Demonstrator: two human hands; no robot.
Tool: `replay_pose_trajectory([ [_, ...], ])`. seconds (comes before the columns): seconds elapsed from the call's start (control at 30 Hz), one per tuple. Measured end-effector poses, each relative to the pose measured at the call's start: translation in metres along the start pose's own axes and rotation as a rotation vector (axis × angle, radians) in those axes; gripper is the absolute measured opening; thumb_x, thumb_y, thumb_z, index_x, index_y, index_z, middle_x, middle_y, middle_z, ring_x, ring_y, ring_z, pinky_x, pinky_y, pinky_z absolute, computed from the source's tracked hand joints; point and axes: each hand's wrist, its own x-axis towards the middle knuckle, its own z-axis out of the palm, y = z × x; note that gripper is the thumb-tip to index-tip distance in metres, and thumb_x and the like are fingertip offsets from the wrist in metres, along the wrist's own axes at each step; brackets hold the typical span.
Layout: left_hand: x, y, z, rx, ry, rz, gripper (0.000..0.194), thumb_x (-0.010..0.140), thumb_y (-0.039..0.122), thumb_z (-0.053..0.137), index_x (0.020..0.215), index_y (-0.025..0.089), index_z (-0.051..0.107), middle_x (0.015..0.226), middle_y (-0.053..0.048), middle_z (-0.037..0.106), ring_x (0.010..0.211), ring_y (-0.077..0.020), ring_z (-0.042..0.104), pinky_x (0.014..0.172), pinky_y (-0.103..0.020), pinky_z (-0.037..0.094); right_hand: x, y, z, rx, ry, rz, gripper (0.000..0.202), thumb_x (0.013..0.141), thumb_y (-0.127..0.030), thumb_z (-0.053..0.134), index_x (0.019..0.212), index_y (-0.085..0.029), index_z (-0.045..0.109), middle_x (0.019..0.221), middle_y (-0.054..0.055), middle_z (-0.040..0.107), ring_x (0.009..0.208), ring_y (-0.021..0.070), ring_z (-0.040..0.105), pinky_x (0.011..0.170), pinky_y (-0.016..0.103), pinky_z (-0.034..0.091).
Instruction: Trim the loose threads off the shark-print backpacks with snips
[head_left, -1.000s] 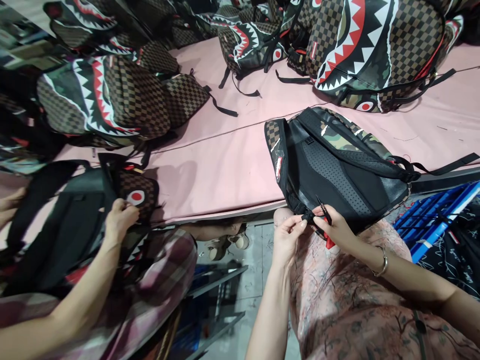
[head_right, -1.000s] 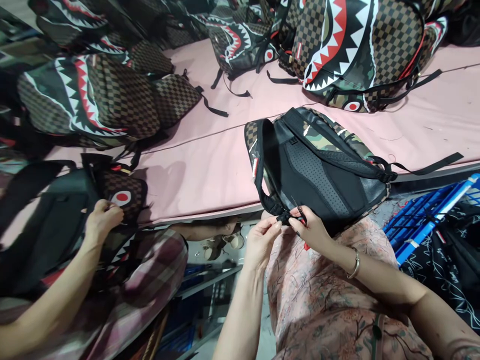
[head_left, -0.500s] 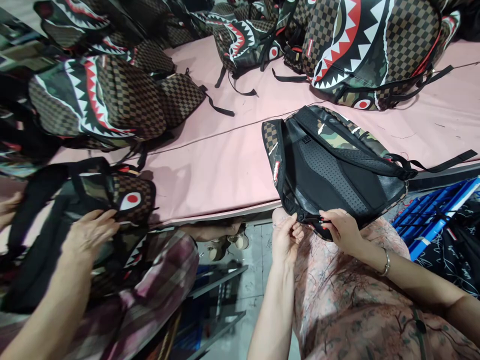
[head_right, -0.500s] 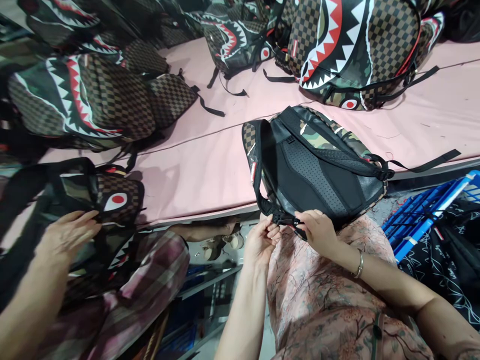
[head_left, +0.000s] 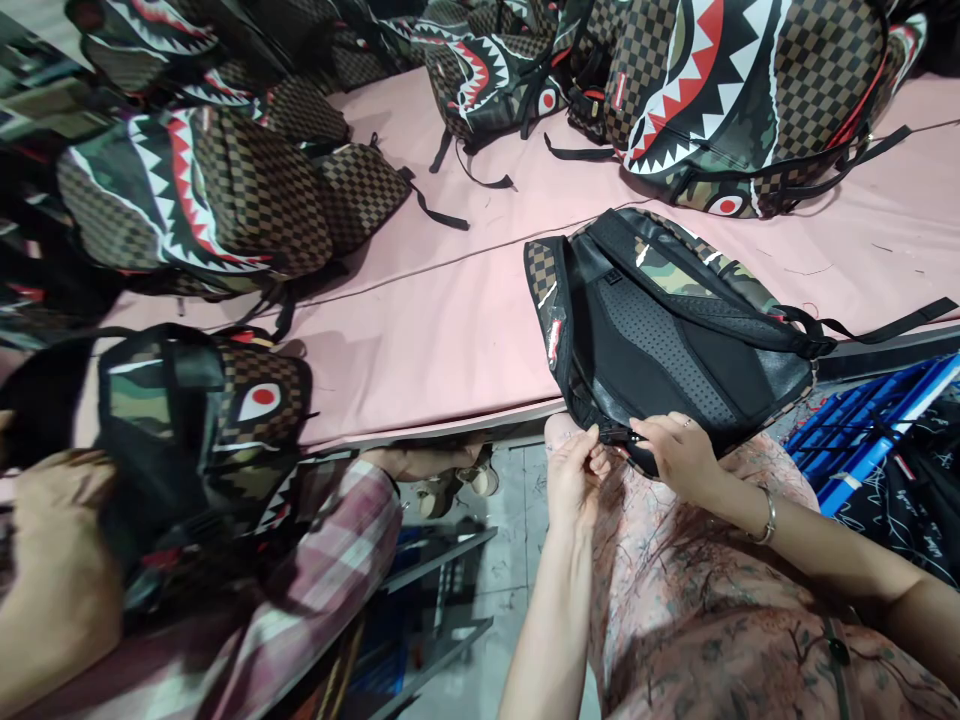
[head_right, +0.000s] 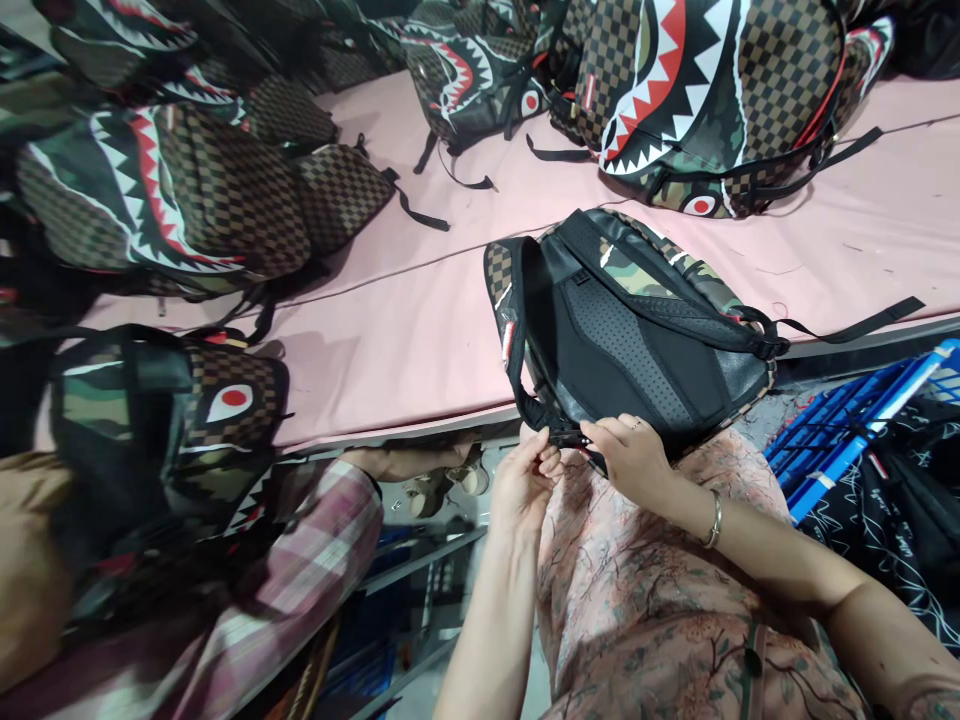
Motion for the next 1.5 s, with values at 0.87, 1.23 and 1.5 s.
replay_pose_trajectory([
  [0.87, -0.014, 0.0, 0.002, 0.21, -0.052, 0.178, 0.019, 0.053, 0.025, 0.077, 0.065, 0.014, 0.067, 0.053, 0.001, 0.058, 0.05, -0.0082, 0.051, 0.053, -0.02, 0.04, 0.021, 0.006, -0.028, 0.401, -0.191, 0.197, 0.019, 0.082, -0.013, 0.043, 0.091, -0.018, 0.06, 0.09, 0.005, 0.063, 0.085, 0.0168, 0.056, 0.075, 0.027, 0.042],
  [1.23, -0.023, -0.015, -0.012, 0.776, 0.01, 0.561, 0.014, 0.069, 0.028, 0.064, 0.065, 0.016, 0.06, 0.056, 0.003, 0.049, 0.054, -0.0088, 0.044, 0.054, -0.021, 0.035, 0.035, 0.005, -0.027, 0.92, -0.037, 0.576, 0.019, 0.08, -0.03, 0.049, 0.093, -0.017, 0.055, 0.068, -0.002, 0.054, 0.056, 0.0097, 0.048, 0.055, 0.023, 0.039],
  [1.5, -0.048, -0.053, -0.024, 1.339, -0.263, 1.193, 0.01, 0.077, 0.011, 0.053, 0.077, 0.017, 0.061, 0.064, -0.003, 0.055, 0.061, -0.0124, 0.051, 0.054, -0.024, 0.04, 0.088, -0.014, -0.009, 1.149, 0.007, 0.708, 0.031, 0.059, -0.039, 0.071, 0.068, -0.015, 0.053, 0.057, -0.005, 0.046, 0.049, 0.0053, 0.04, 0.046, 0.019, 0.032],
])
